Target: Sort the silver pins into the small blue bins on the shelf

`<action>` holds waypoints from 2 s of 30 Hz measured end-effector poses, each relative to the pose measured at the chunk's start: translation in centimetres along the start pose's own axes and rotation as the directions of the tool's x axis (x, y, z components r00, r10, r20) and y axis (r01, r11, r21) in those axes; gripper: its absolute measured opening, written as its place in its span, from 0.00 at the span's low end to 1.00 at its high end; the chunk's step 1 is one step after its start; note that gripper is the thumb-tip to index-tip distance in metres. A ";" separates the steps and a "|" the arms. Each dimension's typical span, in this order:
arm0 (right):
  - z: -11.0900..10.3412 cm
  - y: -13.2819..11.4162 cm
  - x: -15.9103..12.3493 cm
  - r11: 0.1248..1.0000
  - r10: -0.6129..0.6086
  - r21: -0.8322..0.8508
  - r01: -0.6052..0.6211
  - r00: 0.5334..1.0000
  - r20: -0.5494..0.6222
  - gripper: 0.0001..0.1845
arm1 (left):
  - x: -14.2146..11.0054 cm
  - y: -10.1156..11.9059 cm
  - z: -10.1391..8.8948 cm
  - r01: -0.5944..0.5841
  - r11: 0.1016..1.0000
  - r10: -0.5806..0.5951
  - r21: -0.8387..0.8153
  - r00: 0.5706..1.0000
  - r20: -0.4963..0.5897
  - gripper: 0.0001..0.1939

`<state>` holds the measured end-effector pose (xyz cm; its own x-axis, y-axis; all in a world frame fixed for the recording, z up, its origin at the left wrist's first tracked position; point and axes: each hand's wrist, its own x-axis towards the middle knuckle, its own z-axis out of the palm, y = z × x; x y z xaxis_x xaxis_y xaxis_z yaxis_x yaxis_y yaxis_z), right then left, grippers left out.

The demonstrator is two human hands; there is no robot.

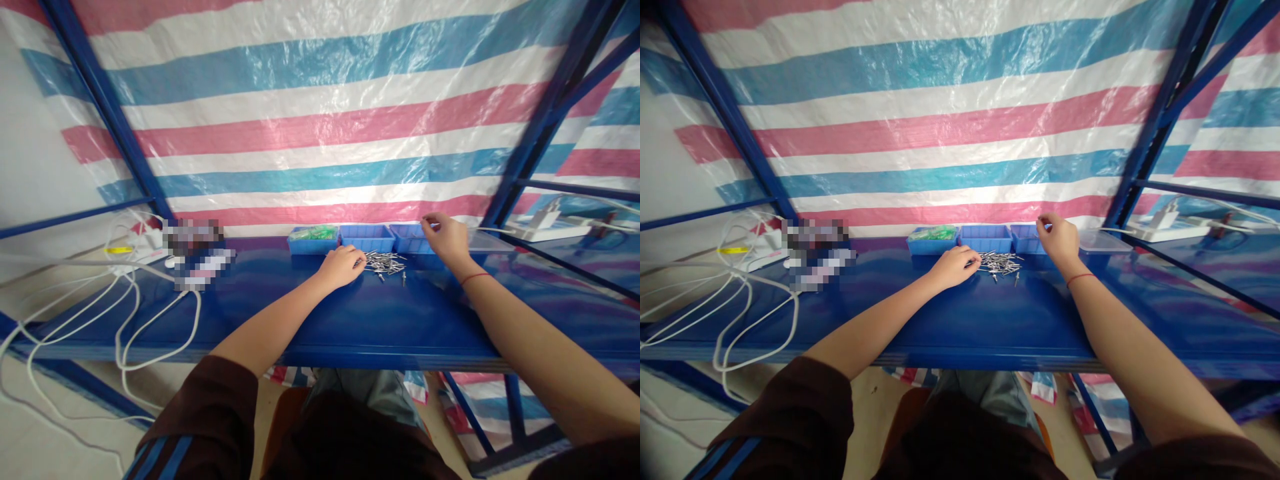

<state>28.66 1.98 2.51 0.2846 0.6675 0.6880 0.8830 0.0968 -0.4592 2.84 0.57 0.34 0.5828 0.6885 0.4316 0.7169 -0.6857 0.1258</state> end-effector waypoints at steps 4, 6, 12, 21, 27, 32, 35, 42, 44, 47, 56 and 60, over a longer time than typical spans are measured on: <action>1.0 0.7 0.0 0.984 -0.082 -0.148 0.098 0.990 0.116 0.18 | -0.1 0.0 0.2 0.047 0.997 -0.054 0.064 0.993 0.109 0.18; 1.2 0.2 -0.1 0.983 -0.113 -0.131 0.129 0.986 0.123 0.19 | 0.0 -0.1 0.3 0.039 0.998 -0.046 0.054 0.990 0.131 0.17; 1.4 -2.7 -1.3 0.977 -0.212 0.066 0.201 0.934 0.289 0.17 | 0.1 0.1 0.2 0.025 0.997 -0.033 0.073 0.994 0.105 0.11; 2.0 -5.8 -3.5 0.945 -0.328 0.190 0.267 0.794 0.512 0.14 | -0.2 0.6 -0.3 -0.013 0.988 -0.005 0.154 0.993 0.118 0.15; 1.8 -5.8 -3.5 0.949 -0.316 0.184 0.257 0.785 0.533 0.14 | -0.2 0.8 -0.2 -0.008 0.994 -0.002 0.106 0.995 0.099 0.13; 1.5 -6.0 -3.5 0.946 -0.323 0.178 0.270 0.770 0.550 0.14 | -0.2 0.7 -0.1 0.004 0.988 -0.022 0.154 0.993 0.114 0.15; 1.5 -6.1 -3.6 0.941 -0.338 0.192 0.278 0.754 0.563 0.13 | -0.3 0.7 0.1 0.023 0.982 -0.041 0.187 0.995 0.092 0.15; 2.3 -6.2 -4.1 0.846 -0.371 0.533 -0.023 0.693 0.618 0.17 | 0.0 1.0 0.1 0.159 0.986 -0.160 -0.042 0.987 -0.030 0.13; 2.2 -6.5 -4.3 0.800 -0.340 0.588 -0.121 0.715 0.610 0.19 | 0.3 0.8 0.3 0.203 0.954 -0.220 -0.222 0.974 -0.054 0.12; 1.8 -7.1 -4.3 0.768 -0.274 0.611 -0.195 0.762 0.587 0.17 | 0.6 0.6 0.8 0.177 0.845 -0.255 -0.504 0.963 -0.090 0.10; 1.5 -7.4 -4.3 0.738 -0.218 0.643 -0.205 0.830 0.514 0.14 | 0.9 1.0 1.3 0.163 0.662 -0.279 -0.731 0.960 -0.039 0.10; 1.7 -7.4 -4.2 0.765 -0.293 0.642 -0.040 0.867 0.403 0.14 | 0.8 0.9 1.4 0.131 0.679 -0.221 -0.722 0.975 -0.031 0.09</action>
<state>20.34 -0.26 2.05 -0.1618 0.8479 0.5048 0.4247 0.5216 -0.7400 4.55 0.86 -0.45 0.3977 0.8153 0.4208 0.2866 -0.5461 0.7872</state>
